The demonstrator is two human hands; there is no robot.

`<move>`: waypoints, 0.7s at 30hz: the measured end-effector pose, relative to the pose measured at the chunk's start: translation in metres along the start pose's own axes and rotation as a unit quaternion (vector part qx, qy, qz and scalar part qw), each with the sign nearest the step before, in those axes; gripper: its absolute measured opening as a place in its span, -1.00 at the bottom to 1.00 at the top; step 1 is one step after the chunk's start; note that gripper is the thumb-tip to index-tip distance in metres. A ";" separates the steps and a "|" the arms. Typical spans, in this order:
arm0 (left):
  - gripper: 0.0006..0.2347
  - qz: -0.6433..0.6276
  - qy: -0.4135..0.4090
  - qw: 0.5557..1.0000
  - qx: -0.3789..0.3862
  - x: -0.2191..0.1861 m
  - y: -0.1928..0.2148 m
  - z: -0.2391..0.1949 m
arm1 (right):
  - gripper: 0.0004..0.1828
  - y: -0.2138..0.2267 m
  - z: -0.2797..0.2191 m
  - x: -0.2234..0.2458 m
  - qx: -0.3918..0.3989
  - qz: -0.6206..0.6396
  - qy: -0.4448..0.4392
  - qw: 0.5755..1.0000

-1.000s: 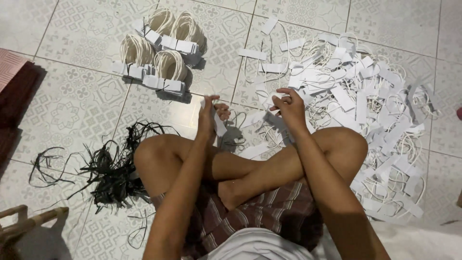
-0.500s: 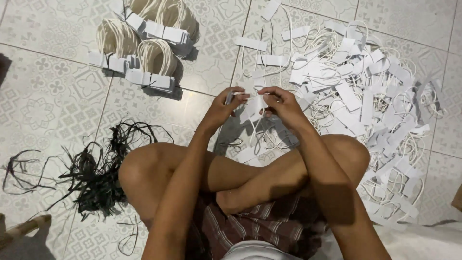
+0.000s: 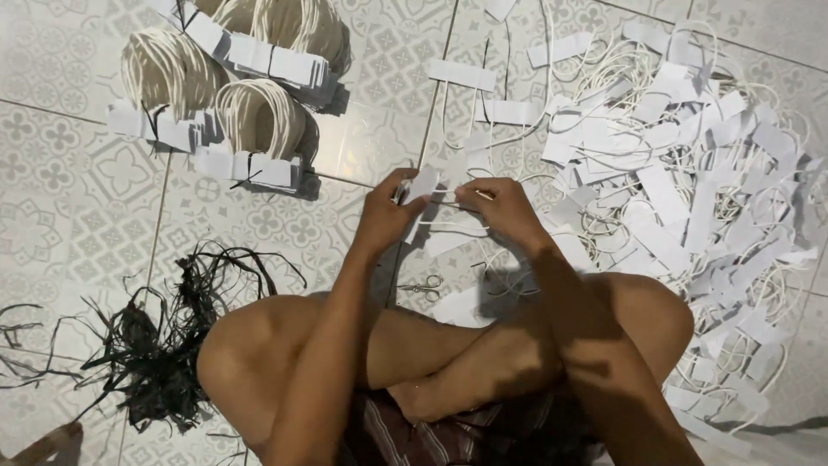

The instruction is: The person sits cross-legged on a tiled floor and ties white cords around small white rectangular cards. They pick up a card and a cord, wrap the cord around the card, and tie it securely. The person repeats this process with multiple cards and cords, placing the finished bundles on the floor.

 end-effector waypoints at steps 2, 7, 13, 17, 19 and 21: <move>-0.58 0.017 0.010 0.999 0.027 0.002 -0.012 -0.001 | -0.80 0.000 0.005 -0.007 -0.024 -0.111 0.030 0.993; -0.63 0.000 0.010 1.000 0.018 0.008 -0.011 0.007 | -0.71 0.007 0.001 0.002 -0.079 -0.321 0.132 0.935; -0.67 -0.166 0.009 0.985 0.047 -0.017 -0.020 -0.017 | -0.70 -0.004 -0.002 -0.008 -0.019 -0.370 0.194 0.908; -0.59 -0.298 0.038 0.931 0.206 -0.018 -0.045 -0.027 | -0.73 0.002 0.006 -0.016 -0.022 -0.387 0.160 0.908; -0.60 -0.316 0.041 0.916 0.245 -0.016 -0.052 -0.024 | -0.74 0.002 0.003 -0.007 -0.019 -0.397 0.142 0.907; -0.70 -0.336 -0.017 0.925 0.175 -0.001 -0.041 0.001 | -0.59 -0.001 -0.003 0.006 0.021 -0.327 0.105 0.939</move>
Point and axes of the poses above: each hand's wrist, its own z-axis towards the middle knuckle, its own y-axis out of the back of the hand, x = y × z, the point moved 7 cm from there along z, towards the middle knuckle, and after that the axes turned 6 degrees about y, right-handed, at the moved point
